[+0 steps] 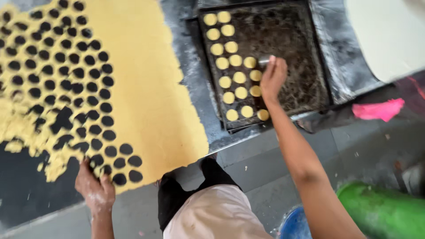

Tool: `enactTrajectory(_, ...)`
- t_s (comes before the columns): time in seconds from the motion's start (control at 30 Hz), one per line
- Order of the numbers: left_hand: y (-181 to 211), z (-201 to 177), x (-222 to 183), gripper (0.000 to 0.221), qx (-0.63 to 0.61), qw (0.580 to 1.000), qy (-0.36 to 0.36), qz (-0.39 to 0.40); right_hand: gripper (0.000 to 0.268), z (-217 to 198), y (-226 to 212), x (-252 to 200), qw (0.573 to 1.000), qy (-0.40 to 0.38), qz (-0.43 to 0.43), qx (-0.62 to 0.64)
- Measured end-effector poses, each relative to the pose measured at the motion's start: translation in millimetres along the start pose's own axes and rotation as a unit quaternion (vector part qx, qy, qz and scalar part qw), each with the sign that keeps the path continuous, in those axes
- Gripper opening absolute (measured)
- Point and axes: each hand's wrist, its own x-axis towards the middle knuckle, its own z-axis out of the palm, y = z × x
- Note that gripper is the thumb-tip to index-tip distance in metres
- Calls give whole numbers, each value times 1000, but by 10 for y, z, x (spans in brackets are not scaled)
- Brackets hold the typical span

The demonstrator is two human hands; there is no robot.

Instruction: The person cuts small circles of dough using a metal ring mold and places them onto a baking tray.

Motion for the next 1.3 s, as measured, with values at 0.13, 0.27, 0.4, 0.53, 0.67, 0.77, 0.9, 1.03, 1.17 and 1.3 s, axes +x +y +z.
enactTrajectory(0.13,-175,7,73,72,-58,997,-17,43,26,-26,-1100,-481,940,-184,267,105)
enactTrajectory(0.27,-224,-12,283,79,144,977,-149,-55,12,112,-2452,-1028,905,-351,58,233)
enactTrajectory(0.4,-346,29,357,77,114,987,-113,-18,14,575,-3276,-1263,887,-357,-97,277)
enactTrajectory(0.53,-375,-35,278,74,20,998,-50,-41,21,1084,-3621,-1315,885,-375,-203,188)
enactTrajectory(0.67,-359,-82,269,75,-26,999,-8,-47,21,1323,-3706,-1356,870,-414,-224,145)
enactTrajectory(0.77,-368,-85,277,74,-51,997,-18,-49,10,1450,-3637,-1405,880,-445,-65,153)
enactTrajectory(0.9,-356,-116,298,72,-42,998,-39,-37,38,1825,-3283,-1403,803,-409,345,264)
enactTrajectory(1.03,-332,-122,328,77,-96,994,-54,-10,41,1263,-2516,-983,663,-319,565,374)
enactTrajectory(1.17,-333,2,312,78,-15,999,-38,30,20,528,-1591,-172,726,-86,563,384)
enactTrajectory(1.3,-318,-17,326,89,-61,996,-29,65,37,309,-368,402,975,82,137,153)
